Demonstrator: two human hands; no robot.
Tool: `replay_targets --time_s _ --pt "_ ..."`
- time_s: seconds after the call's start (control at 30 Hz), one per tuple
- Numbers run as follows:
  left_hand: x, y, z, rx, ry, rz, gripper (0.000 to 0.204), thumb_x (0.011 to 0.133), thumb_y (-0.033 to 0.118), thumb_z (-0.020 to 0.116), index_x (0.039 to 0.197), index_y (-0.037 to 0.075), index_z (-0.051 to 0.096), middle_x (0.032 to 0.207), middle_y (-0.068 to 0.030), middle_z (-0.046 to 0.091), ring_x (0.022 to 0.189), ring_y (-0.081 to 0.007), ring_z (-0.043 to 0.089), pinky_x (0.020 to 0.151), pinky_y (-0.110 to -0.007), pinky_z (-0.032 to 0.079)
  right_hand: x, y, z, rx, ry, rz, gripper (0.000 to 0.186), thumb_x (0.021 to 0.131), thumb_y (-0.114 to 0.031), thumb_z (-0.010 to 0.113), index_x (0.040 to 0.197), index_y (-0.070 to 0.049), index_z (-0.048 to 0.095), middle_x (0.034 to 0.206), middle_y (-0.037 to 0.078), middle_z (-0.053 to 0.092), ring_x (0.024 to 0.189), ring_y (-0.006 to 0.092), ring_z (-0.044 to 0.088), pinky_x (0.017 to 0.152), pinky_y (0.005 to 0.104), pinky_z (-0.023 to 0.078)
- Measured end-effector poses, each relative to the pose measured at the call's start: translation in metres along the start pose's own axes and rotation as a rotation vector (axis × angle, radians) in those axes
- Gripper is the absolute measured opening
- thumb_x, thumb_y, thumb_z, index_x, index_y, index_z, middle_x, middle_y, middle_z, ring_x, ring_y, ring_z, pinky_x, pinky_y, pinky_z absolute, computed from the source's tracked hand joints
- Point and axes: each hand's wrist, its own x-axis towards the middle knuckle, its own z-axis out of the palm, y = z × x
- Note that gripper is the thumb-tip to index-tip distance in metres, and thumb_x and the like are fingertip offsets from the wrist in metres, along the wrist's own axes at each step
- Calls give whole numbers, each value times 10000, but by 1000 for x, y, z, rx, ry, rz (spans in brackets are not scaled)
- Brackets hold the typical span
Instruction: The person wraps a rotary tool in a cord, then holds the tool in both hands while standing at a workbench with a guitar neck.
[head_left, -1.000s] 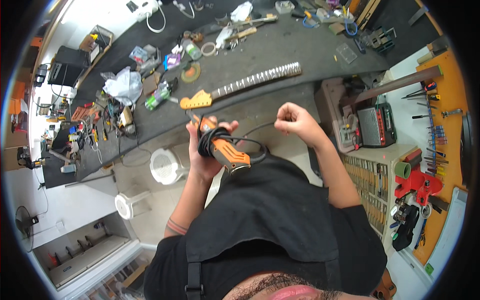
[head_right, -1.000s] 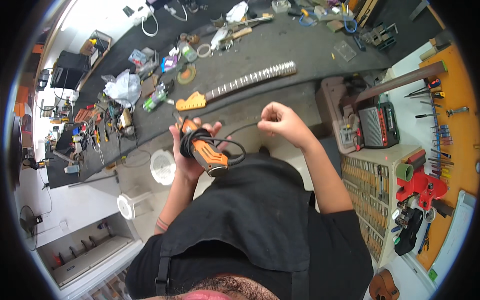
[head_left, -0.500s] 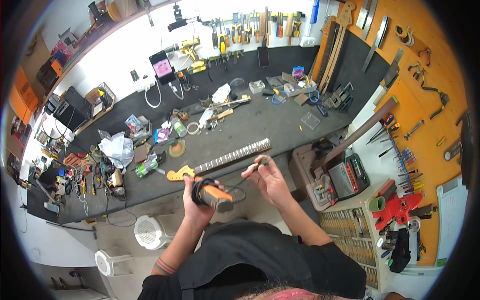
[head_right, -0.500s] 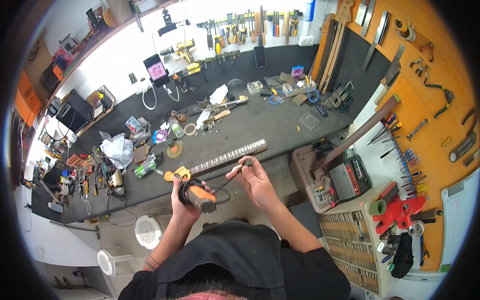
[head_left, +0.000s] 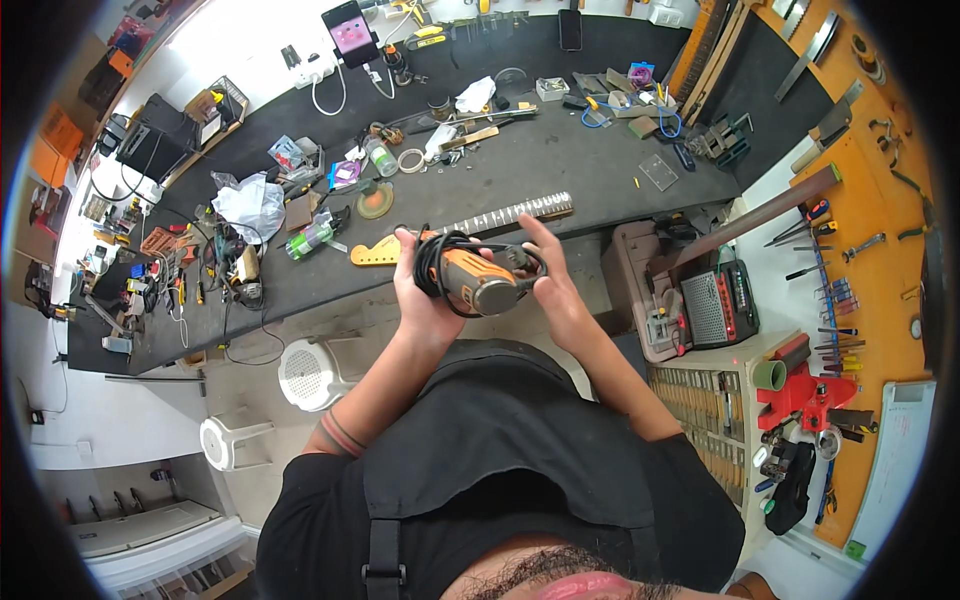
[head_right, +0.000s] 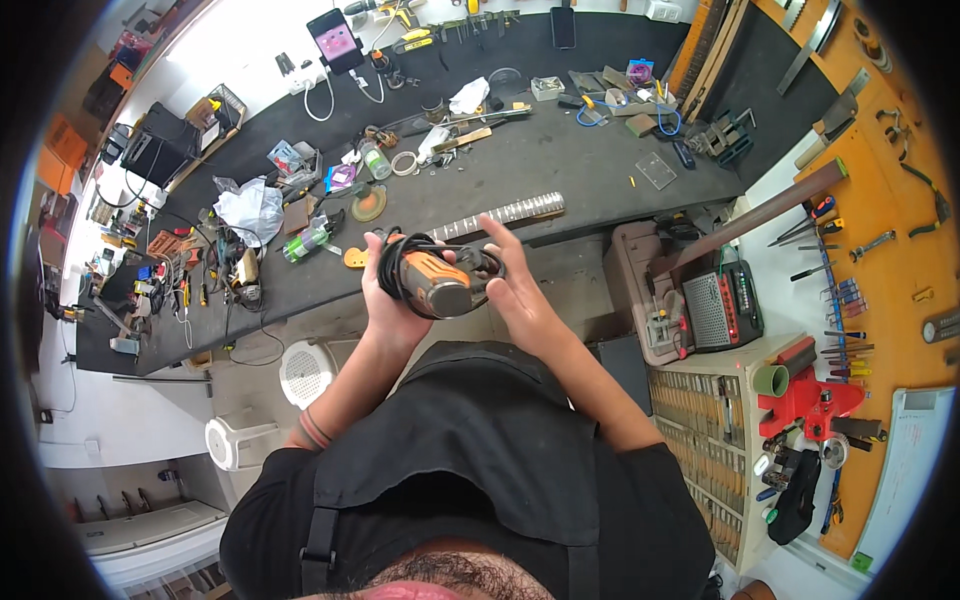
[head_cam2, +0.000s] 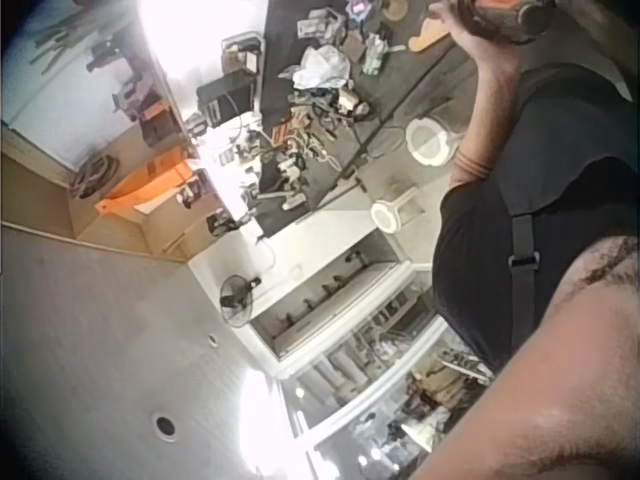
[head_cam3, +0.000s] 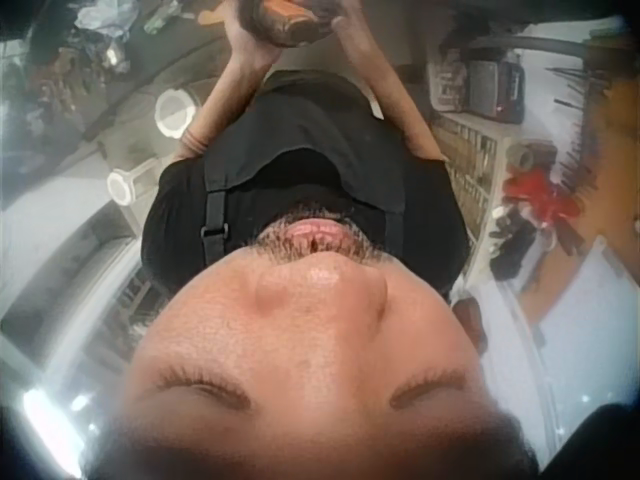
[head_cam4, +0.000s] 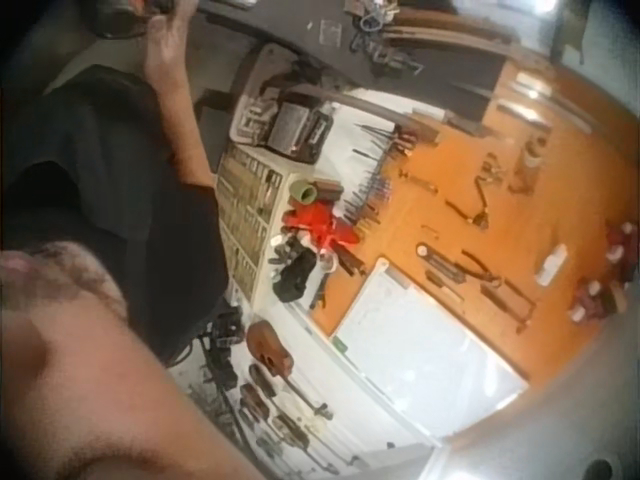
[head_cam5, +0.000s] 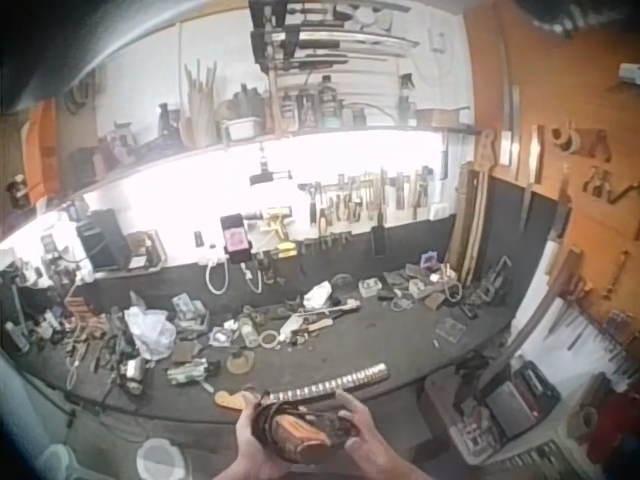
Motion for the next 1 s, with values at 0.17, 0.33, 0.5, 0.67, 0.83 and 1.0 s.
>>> replay_targets --time_s 0.17,0.33,0.5,0.67,0.83,1.0 --pt "8 -2 -12 -28 -17 -131 879 1019 814 405 1159 -2 699 1055 -179 740 1042 -326 736 927 -474 621 14 11 4 368 95 149 477 1079 -161 599 1523 -30 485 1464 127 582 1320 205 603 1124 355 478" --pt "24 0 -26 28 13 -165 854 1023 803 418 1171 13 706 1104 -163 748 1099 -317 736 939 -474 616 31 12 2 127 176 180 219 1112 -93 571 1310 -17 627 1174 65 689 1103 156 714 1000 332 566" --pt "46 8 -49 1 34 -290 750 1053 756 416 1196 87 723 1152 -148 744 1137 -328 710 990 -513 594 71 3 -28 145 446 -152 155 1137 -184 576 1147 -31 596 896 30 650 817 150 666 805 304 562" --pt "90 6 -54 -100 -271 -583 717 1039 764 451 1173 117 730 1130 -176 768 1069 -314 749 947 -494 607 111 34 -58 146 248 280 279 1146 -322 567 1110 -47 597 833 17 631 720 109 634 724 269 518" --pt "115 2 -35 145 12 -677 747 1034 771 453 1232 99 711 1244 -181 749 1169 -336 724 984 -516 608 139 88 -69 39 452 379 278 1138 -323 589 1048 -60 605 803 -31 560 688 66 526 654 201 439" --pt "136 18 -36 81 -118 -690 751 1064 721 448 1388 63 609 1376 -177 677 1290 -364 658 1111 -586 545 120 113 -103 101 292 882 638 1128 -632 417 1190 -57 686 886 -14 709 748 58 594 667 240 451"
